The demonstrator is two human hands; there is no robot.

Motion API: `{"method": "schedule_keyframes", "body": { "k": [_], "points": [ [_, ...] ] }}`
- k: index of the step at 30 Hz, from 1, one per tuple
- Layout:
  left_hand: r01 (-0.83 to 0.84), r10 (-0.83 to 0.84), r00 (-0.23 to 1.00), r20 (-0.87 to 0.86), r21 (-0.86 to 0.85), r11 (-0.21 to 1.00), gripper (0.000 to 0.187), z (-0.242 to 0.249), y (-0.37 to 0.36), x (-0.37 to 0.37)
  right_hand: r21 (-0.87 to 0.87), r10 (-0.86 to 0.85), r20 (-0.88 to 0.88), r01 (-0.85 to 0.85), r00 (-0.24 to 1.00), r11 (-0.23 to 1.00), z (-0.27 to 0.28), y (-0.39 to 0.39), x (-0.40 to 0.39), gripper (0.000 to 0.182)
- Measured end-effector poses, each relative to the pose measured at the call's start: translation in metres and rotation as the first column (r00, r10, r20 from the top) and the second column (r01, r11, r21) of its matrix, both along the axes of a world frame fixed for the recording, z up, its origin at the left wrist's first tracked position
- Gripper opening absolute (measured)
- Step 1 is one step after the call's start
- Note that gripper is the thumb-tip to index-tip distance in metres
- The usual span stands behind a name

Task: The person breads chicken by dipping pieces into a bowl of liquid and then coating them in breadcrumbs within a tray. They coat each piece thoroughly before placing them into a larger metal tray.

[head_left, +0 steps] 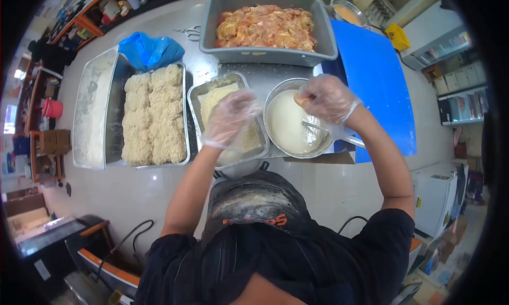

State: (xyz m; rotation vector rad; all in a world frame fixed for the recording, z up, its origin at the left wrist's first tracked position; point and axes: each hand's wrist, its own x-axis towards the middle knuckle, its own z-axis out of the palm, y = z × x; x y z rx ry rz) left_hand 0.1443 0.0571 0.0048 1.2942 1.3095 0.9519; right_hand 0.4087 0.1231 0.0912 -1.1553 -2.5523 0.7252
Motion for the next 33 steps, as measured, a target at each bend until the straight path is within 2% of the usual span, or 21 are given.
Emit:
{"method": "schedule_keyframes", "body": {
  "k": [2, 4, 5, 6, 8, 10, 11, 12, 14, 18, 21, 22, 24, 27, 28, 29, 31, 32, 33],
  "points": [
    [-0.106, 0.083, 0.981, -0.174, -0.132, 0.986, 0.042, 0.003, -0.028, -0.023, -0.095, -0.001, 0.035, 0.004, 0.999, 0.995, -0.011, 0.002, -0.001, 0.016],
    [0.039, -0.054, 0.968, -0.245, -0.064, 0.997, 0.044, -0.049, -0.063, -0.06, -0.216, -0.035, 0.039, 0.042, 0.999, 0.975, -0.027, 0.004, -0.003, 0.013],
    [0.116, -0.121, 0.952, -0.282, -0.035, 0.993, 0.045, -0.067, -0.079, -0.071, -0.226, -0.029, 0.118, 0.056, 0.993, 0.973, -0.039, 0.007, -0.005, 0.013],
    [0.179, -0.197, 0.861, -0.469, -0.084, 0.98, 0.042, -0.062, -0.09, -0.067, -0.232, -0.027, 0.195, 0.073, 0.981, 0.97, -0.053, 0.012, -0.01, 0.015],
    [0.283, -0.347, 0.559, -0.753, -0.22, 0.934, 0.036, -0.051, -0.104, -0.047, -0.183, -0.037, 0.322, 0.1, 0.946, 0.978, -0.092, 0.016, -0.02, 0.019],
    [0.453, -0.396, 0.407, -0.823, -0.195, 0.87, 0.037, -0.066, -0.109, -0.042, -0.027, -0.17, 0.375, 0.194, 0.911, 0.981, -0.158, 0.027, -0.017, 0.018],
    [0.534, -0.407, 0.326, -0.853, -0.189, 0.824, 0.038, -0.076, -0.111, -0.042, 0.054, -0.239, 0.395, 0.237, 0.887, 0.97, -0.175, 0.033, -0.014, 0.018],
    [0.558, -0.358, 0.28, -0.891, -0.152, 0.816, 0.029, -0.086, -0.115, -0.043, 0.104, -0.25, 0.395, 0.227, 0.884, 0.968, -0.175, 0.037, -0.011, 0.018],
    [0.571, -0.347, 0.3, -0.888, -0.124, 0.812, 0.024, -0.101, -0.115, -0.049, 0.209, -0.268, 0.392, 0.199, 0.88, 0.957, -0.157, 0.045, -0.012, 0.018],
    [0.623, -0.301, 0.378, -0.876, 0.0, 0.783, 0.021, -0.125, -0.125, -0.067, 0.225, -0.367, 0.365, 0.301, 0.855, 0.926, -0.083, 0.015, -0.038, 0.016],
    [0.626, -0.329, 0.481, -0.813, 0.055, 0.778, 0.016, -0.117, -0.133, -0.074, 0.154, -0.305, 0.495, 0.263, 0.814, 0.952, -0.135, 0.005, -0.027, 0.014],
    [0.633, -0.325, 0.454, -0.83, 0.044, 0.773, 0.016, -0.124, -0.13, -0.08, 0.164, -0.236, 0.477, 0.178, 0.847, 0.97, -0.147, -0.003, -0.027, 0.014],
    [0.642, -0.319, 0.407, -0.856, 0.02, 0.766, 0.016, -0.144, -0.122, -0.087, 0.107, -0.263, 0.475, 0.241, 0.84, 0.965, -0.169, -0.015, -0.031, 0.014],
    [0.682, -0.27, 0.468, -0.841, 0.15, 0.716, 0.014, -0.156, -0.125, -0.077, 0.033, -0.242, 0.527, 0.264, 0.815, 0.964, -0.176, -0.027, -0.036, 0.013],
    [0.753, -0.238, 0.233, -0.943, 0.019, 0.658, 0.011, -0.139, -0.122, -0.078, 0.015, -0.221, 0.553, 0.255, 0.804, 0.967, -0.173, -0.027, -0.041, 0.013],
    [0.709, -0.251, 0.327, -0.911, 0.061, 0.702, 0.012, -0.129, -0.118, -0.079, -0.002, -0.206, 0.575, 0.253, 0.792, 0.967, -0.17, -0.027, -0.043, 0.013],
    [0.629, -0.279, 0.498, -0.821, 0.121, 0.768, 0.013, -0.12, -0.113, -0.078, -0.03, -0.056, 0.607, 0.094, 0.793, 0.995, -0.181, -0.025, -0.043, 0.013],
    [0.642, -0.322, 0.518, -0.793, 0.111, 0.759, 0.015, -0.121, -0.12, -0.075, -0.065, 0.027, 0.626, 0.017, 0.779, 0.998, -0.186, -0.035, -0.037, 0.013],
    [0.644, -0.355, 0.541, -0.762, 0.104, 0.758, 0.016, -0.121, -0.126, -0.071, -0.086, 0.028, 0.602, 0.031, 0.798, 0.996, -0.181, -0.042, -0.034, 0.014]
  ]
}}
